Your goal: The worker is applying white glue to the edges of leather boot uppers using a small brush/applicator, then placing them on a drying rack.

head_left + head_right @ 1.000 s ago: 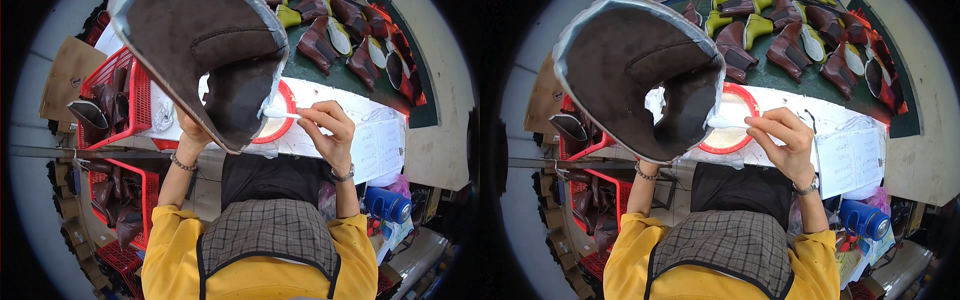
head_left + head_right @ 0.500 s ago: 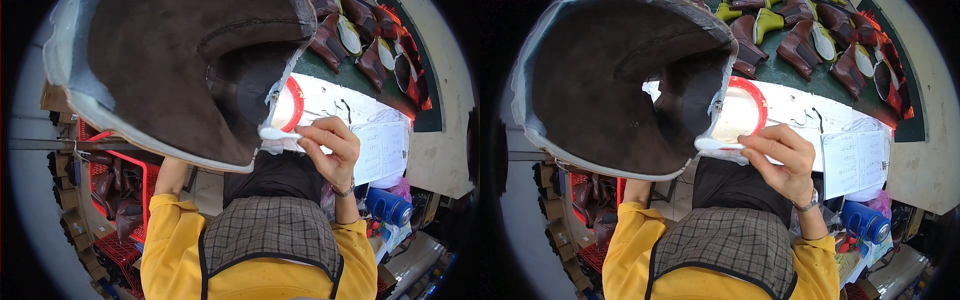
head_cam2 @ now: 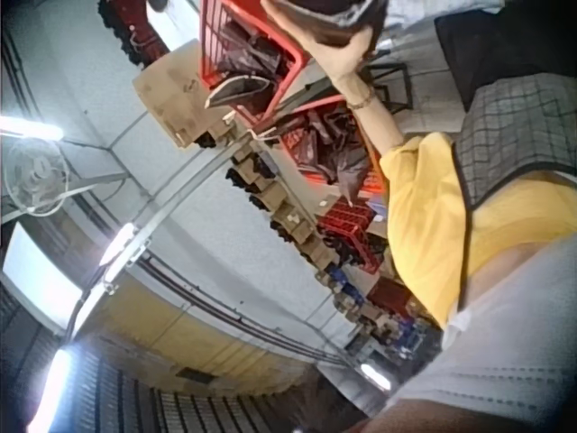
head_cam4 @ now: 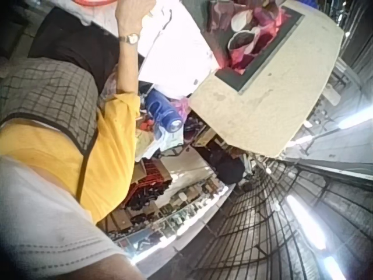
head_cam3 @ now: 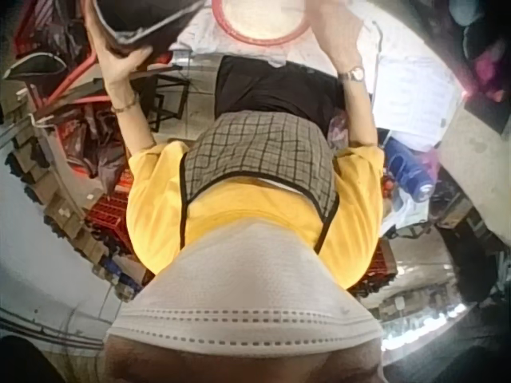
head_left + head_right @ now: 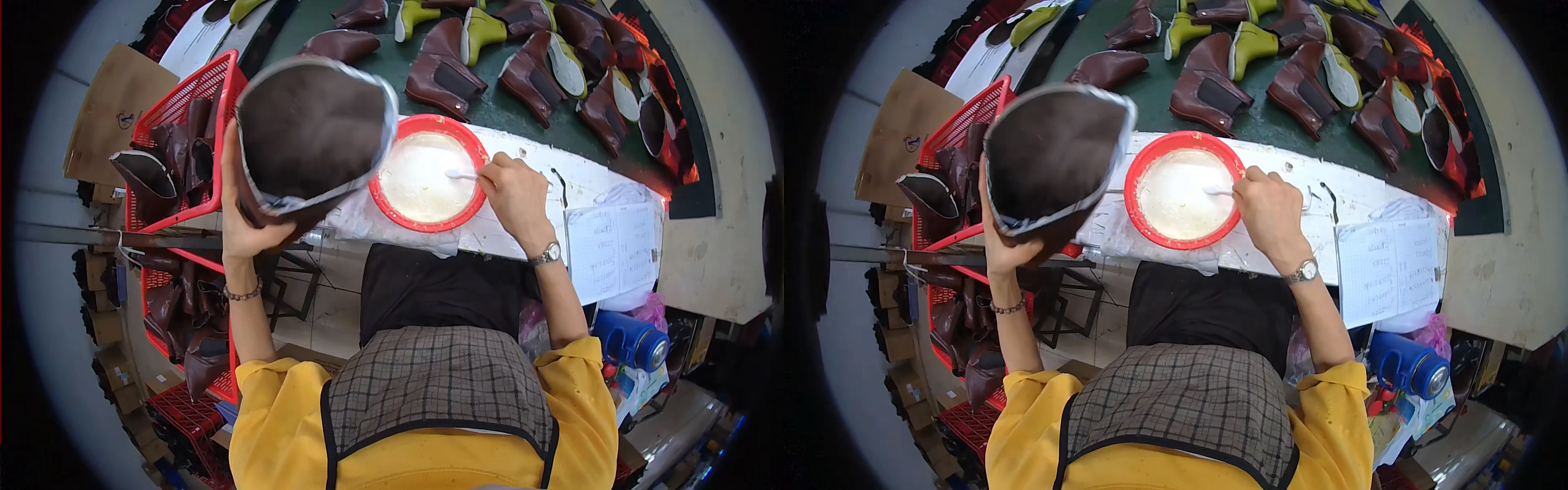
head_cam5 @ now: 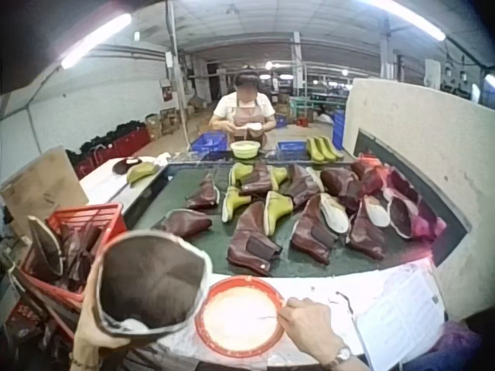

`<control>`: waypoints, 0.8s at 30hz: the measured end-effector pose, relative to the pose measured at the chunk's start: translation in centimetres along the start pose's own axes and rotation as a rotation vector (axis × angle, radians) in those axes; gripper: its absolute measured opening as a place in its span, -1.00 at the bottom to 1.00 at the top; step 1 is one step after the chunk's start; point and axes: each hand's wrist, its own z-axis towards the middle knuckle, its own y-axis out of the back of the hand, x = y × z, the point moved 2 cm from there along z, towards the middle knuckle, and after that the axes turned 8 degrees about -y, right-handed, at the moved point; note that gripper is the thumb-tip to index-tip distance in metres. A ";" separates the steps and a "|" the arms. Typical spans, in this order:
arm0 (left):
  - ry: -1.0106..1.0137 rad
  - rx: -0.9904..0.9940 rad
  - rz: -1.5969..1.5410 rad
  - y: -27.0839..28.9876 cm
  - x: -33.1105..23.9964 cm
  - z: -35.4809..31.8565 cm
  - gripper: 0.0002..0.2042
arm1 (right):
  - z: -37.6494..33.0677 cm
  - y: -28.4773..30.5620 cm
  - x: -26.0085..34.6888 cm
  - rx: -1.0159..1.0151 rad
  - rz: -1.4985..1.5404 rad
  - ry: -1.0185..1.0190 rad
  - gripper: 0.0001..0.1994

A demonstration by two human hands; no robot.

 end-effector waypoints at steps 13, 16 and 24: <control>0.359 -0.196 -0.608 4.2 4.7 -8.4 0.29 | 3.3 4.1 3.0 -0.064 0.830 0.115 -0.85; 0.352 -0.199 -0.615 3.7 4.7 -8.0 0.29 | 2.6 4.8 3.2 -0.073 0.766 0.120 -0.85; 0.360 -0.091 -0.644 0.3 4.4 -6.3 0.30 | 3.6 4.9 3.2 -0.106 0.804 0.110 -0.86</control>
